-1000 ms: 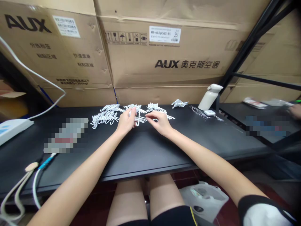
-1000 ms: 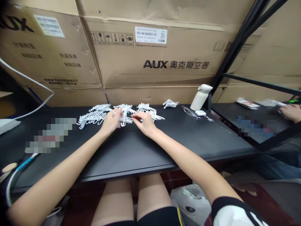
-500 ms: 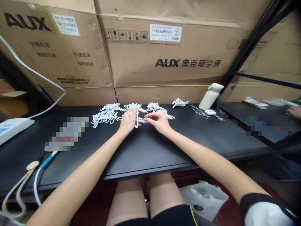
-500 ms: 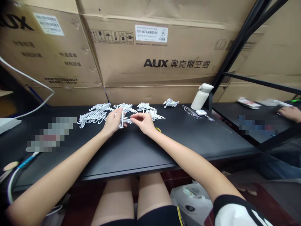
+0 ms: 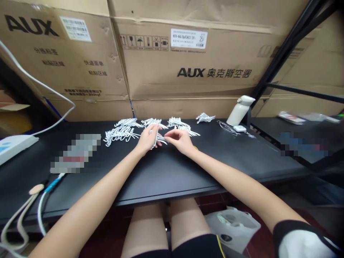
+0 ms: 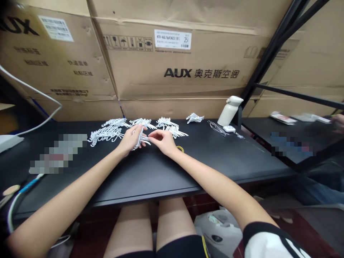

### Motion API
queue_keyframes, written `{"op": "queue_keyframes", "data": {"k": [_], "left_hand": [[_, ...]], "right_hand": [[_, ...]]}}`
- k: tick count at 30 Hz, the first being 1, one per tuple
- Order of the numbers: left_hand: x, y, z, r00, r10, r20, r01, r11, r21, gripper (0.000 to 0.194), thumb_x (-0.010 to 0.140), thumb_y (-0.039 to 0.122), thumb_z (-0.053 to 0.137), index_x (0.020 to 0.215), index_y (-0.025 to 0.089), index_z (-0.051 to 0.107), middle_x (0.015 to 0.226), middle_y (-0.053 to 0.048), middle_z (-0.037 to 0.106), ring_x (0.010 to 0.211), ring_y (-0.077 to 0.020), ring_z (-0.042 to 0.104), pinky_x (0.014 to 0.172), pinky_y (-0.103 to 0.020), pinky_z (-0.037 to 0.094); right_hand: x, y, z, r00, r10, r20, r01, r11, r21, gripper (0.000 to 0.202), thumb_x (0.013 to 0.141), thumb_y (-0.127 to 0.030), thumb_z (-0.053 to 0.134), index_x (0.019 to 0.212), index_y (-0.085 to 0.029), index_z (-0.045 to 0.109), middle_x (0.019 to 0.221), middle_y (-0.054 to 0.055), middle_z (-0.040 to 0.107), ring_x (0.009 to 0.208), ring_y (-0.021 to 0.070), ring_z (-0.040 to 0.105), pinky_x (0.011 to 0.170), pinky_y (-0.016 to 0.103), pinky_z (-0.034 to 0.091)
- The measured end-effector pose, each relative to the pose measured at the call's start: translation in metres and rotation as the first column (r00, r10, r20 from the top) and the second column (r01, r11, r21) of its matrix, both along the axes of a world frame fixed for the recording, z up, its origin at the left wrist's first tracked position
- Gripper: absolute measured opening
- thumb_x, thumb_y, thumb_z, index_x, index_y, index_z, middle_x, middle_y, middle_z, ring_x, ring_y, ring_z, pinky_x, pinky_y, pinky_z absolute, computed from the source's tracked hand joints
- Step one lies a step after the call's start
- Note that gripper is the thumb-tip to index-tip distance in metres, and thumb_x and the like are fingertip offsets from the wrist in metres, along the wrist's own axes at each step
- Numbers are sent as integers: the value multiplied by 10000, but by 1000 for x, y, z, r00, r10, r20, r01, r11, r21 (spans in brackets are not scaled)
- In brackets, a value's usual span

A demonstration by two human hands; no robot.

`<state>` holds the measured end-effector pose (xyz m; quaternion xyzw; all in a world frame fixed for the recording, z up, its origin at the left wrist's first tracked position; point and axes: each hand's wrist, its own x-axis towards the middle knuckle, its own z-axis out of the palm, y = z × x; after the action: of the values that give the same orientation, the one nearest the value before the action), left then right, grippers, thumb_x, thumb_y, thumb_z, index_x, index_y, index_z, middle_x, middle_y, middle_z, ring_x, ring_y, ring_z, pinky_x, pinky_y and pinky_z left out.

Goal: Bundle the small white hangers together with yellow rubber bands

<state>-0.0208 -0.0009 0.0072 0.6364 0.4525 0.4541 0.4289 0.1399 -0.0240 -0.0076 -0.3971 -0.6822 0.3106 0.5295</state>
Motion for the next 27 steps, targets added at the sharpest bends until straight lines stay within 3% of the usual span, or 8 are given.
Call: {"op": "queue_keyframes", "data": {"k": [7,11,16,27], "left_hand": [[0,0,-1,1000,-5,12,5,1000,-12,335,841,517,512,765,191,538,611,-20,619,407,-162,596,341,-231,433],[0,-1,-2,1000,14,-8,-14,999,29,360,823,543,531,734,195,550,567,-14,616,427,-172,611,382,-236,450],[-1,-2,-1,999,30,-33,-28,998,57,351,837,526,520,733,192,559,528,-10,616,424,-166,601,407,-234,451],[-1,4,-6,999,-53,8,53,998,-37,316,857,496,490,793,193,553,579,-23,645,445,-183,623,418,-258,467]], "right_hand": [[-1,4,-6,995,97,22,-96,995,-24,197,757,-341,654,802,-149,664,798,48,696,714,151,649,709,287,527],[-3,4,-7,987,163,-7,-163,980,-117,267,758,-407,658,828,-149,657,754,43,680,615,130,627,579,249,522],[-4,0,-4,983,182,-19,-182,971,-155,334,722,-466,683,821,-148,661,725,36,685,542,111,603,519,233,519],[-2,2,-6,973,218,-78,-230,949,-214,319,699,-452,703,761,-143,652,647,24,672,491,94,577,491,221,510]]}}
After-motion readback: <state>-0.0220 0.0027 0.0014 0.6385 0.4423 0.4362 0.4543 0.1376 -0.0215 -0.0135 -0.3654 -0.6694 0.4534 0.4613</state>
